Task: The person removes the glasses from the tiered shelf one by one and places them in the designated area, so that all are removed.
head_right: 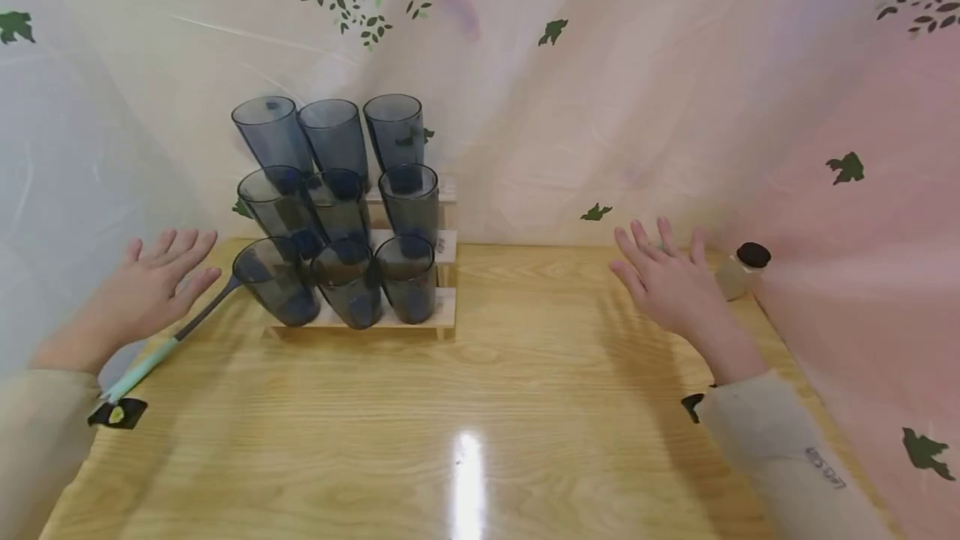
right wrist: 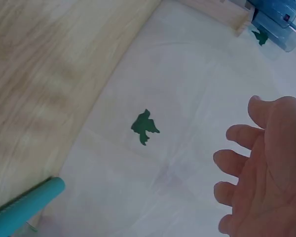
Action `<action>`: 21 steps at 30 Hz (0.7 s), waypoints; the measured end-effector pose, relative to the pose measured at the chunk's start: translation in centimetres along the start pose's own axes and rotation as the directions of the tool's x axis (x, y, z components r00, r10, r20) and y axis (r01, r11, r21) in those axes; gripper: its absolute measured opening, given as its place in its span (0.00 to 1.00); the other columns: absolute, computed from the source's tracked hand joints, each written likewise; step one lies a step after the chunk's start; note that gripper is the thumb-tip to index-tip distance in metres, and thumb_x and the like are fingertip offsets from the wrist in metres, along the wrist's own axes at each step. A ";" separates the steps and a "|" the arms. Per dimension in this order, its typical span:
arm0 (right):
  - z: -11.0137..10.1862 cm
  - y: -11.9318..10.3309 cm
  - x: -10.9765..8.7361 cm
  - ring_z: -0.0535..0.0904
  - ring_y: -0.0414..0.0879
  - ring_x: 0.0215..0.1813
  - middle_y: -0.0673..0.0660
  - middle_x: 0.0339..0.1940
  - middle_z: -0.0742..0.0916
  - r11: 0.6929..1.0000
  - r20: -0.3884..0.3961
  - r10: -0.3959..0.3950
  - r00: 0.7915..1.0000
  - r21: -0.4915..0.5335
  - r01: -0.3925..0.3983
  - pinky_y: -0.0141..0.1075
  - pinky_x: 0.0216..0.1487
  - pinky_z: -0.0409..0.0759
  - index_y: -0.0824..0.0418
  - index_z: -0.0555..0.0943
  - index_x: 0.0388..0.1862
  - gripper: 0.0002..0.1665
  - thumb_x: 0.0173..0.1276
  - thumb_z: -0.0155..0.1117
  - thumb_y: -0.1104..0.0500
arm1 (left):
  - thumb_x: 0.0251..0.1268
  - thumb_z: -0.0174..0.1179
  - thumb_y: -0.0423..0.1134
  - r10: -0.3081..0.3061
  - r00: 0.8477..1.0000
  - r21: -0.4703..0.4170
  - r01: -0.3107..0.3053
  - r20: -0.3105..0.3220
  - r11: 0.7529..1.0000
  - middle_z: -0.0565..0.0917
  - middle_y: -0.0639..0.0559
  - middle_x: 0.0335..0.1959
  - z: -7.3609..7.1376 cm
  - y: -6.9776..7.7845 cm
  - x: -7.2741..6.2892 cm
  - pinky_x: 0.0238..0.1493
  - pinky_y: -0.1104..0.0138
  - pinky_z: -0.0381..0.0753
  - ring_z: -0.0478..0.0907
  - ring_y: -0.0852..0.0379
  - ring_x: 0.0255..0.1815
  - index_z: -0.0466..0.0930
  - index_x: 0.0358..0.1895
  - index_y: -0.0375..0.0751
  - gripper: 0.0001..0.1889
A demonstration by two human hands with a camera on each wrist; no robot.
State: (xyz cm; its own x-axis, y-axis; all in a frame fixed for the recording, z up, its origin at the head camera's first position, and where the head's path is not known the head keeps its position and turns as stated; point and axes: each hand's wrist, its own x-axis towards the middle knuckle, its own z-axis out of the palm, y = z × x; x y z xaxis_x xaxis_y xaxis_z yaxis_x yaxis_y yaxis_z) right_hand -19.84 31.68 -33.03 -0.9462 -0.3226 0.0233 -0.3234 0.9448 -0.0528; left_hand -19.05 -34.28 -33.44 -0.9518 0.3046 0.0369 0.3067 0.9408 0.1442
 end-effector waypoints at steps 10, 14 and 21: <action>-4.2 -2.6 3.1 0.60 0.67 0.77 0.61 0.81 0.62 0.935 -0.211 -0.081 0.974 0.324 0.148 0.71 0.73 0.42 0.44 0.43 0.85 0.41 0.83 0.48 0.41 | 0.79 0.53 0.55 -0.086 0.996 -0.347 0.082 0.003 0.934 0.40 0.31 0.81 -5.5 1.3 0.4 0.68 0.33 0.57 0.60 0.21 0.70 0.25 0.82 0.52 0.47; -6.2 -4.7 5.0 0.68 0.56 0.75 0.51 0.81 0.61 0.828 -0.264 -0.072 0.962 0.521 0.205 0.59 0.69 0.67 0.37 0.44 0.84 0.44 0.80 0.56 0.43 | 0.74 0.58 0.58 -0.179 0.975 -0.503 0.222 0.134 0.835 0.37 0.31 0.81 -6.4 1.2 0.5 0.66 0.31 0.58 0.48 0.24 0.76 0.19 0.79 0.61 0.53; -8.3 -8.6 9.6 0.62 0.48 0.78 0.50 0.80 0.65 0.646 -0.249 -0.065 0.966 0.728 0.231 0.53 0.76 0.60 0.36 0.41 0.84 0.55 0.72 0.66 0.42 | 0.73 0.63 0.52 -0.182 0.944 -0.674 0.324 0.274 0.664 0.49 0.26 0.79 -4.0 0.2 0.4 0.56 0.55 0.83 0.79 0.49 0.60 0.26 0.83 0.51 0.54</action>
State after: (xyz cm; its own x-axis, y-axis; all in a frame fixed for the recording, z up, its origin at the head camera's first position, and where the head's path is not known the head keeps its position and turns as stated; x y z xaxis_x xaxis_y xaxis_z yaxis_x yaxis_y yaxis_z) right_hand -26.07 20.91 -24.09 -0.8922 -0.3584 0.2749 -0.4310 0.4938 -0.7553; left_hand -19.38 -34.56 -29.41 -0.9522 0.1566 -0.2624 -0.1109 0.6229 0.7744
